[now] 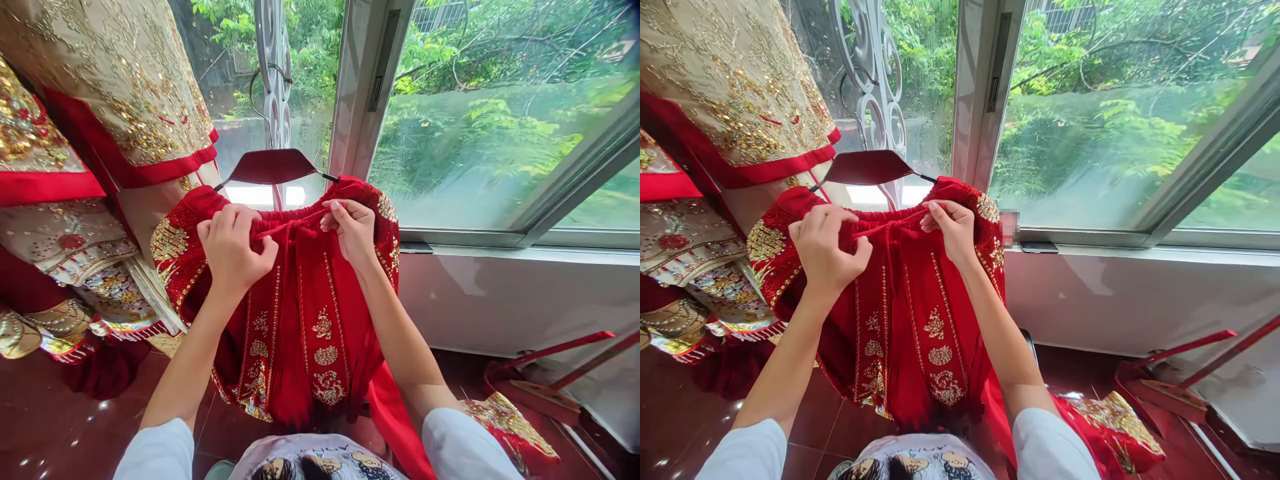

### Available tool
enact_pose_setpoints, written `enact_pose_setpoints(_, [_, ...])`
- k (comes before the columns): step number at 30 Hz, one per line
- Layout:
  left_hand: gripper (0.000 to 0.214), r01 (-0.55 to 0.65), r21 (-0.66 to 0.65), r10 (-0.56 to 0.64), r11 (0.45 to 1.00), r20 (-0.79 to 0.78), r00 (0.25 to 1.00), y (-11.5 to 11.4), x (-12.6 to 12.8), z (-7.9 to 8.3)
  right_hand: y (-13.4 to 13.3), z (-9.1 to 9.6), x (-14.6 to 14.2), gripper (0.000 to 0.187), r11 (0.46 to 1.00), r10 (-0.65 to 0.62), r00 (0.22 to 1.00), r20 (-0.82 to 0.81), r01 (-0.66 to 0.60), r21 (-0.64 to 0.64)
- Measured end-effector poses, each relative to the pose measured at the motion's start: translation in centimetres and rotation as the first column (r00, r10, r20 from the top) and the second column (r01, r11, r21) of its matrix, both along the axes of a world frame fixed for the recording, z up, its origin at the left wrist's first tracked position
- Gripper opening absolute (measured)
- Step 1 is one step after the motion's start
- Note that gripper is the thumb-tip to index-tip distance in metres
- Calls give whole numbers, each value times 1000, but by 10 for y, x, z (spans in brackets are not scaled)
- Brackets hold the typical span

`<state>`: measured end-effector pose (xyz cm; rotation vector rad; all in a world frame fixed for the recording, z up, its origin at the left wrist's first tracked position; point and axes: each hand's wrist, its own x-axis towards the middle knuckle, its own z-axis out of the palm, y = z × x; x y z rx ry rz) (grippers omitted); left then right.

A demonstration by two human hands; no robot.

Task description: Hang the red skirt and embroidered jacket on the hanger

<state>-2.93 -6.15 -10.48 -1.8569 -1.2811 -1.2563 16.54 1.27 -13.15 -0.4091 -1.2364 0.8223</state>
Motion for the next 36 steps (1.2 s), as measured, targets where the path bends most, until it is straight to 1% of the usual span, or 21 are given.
enact_pose_setpoints(2, [27, 20, -60, -25, 998, -89, 996, -1, 11, 6, -4, 0, 1, 28, 1000, 18, 999, 33, -18, 3])
enact_pose_setpoints(4, [27, 60, -180, -93, 982, -184, 978, 4, 21, 9, -10, -1, 2, 28, 1000, 13, 996, 90, -16, 25])
enact_pose_setpoints(6, [24, 67, -308, -143, 949, -230, 963, 13, 29, 10, -17, -3, 2, 34, 996, -15, 982, 190, -2, 91])
enact_pose_setpoints(7, [25, 67, -350, -154, 934, -228, 961, 17, 32, 9, -21, -4, 2, 39, 989, -53, 966, 255, 16, 144])
enact_pose_setpoints(9, [27, 74, -384, -160, 921, -196, 968, 22, 35, 8, -28, -8, 0, 48, 960, -193, 909, 370, 97, 264])
enact_pose_setpoints(10, [28, 85, -383, -163, 920, -176, 971, 22, 36, 7, -31, -9, -2, 47, 934, -283, 874, 395, 158, 319])
enact_pose_setpoints(12, [29, 118, -379, -184, 918, -144, 972, 20, 36, 7, -35, -13, -6, 36, 877, -431, 816, 386, 279, 391])
enact_pose_setpoints(14, [29, 150, -386, -210, 910, -118, 970, 18, 34, 8, -38, -15, -11, 30, 848, -487, 796, 360, 331, 414])
enact_pose_setpoints(16, [28, 181, -395, -235, 901, -92, 968, 17, 32, 8, -42, -16, -17, 34, 845, -488, 797, 355, 329, 422])
enact_pose_setpoints(18, [27, 214, -396, -260, 893, -67, 963, 18, 28, 8, -47, -17, -19, 43, 849, -483, 798, 361, 325, 418])
enact_pose_setpoints(21, [27, 247, -375, -279, 894, -33, 960, 20, 23, 6, -55, -23, -13, 50, 868, -460, 818, 345, 333, 369])
enact_pose_setpoints(24, [28, 238, -376, -263, 895, -15, 965, 21, 21, 5, -60, -33, 3, 49, 888, -443, 840, 315, 363, 281])
enact_pose_setpoints(27, [27, 252, -410, -286, 877, -23, 958, 23, 23, 6, -66, -36, 18, 44, 893, -443, 813, 378, 364, 264])
enact_pose_setpoints(29, [27, 255, -411, -293, 875, -30, 956, 24, 24, 6, -72, -30, 20, 42, 896, -440, 773, 458, 346, 277])
enact_pose_setpoints(31, [27, 245, -395, -281, 885, -34, 959, 25, 25, 6, -76, -18, 18, 44, 890, -456, 733, 505, 374, 260])
enact_pose_setpoints(34, [27, 262, -368, -298, 892, -45, 953, 26, 22, 6, -73, 1, 8, 50, 845, -529, 688, 497, 484, 229])
enact_pose_setpoints(36, [28, 286, -353, -324, 891, -51, 945, 26, 21, 4, -65, 8, 1, 41, 820, -566, 688, 455, 525, 227])
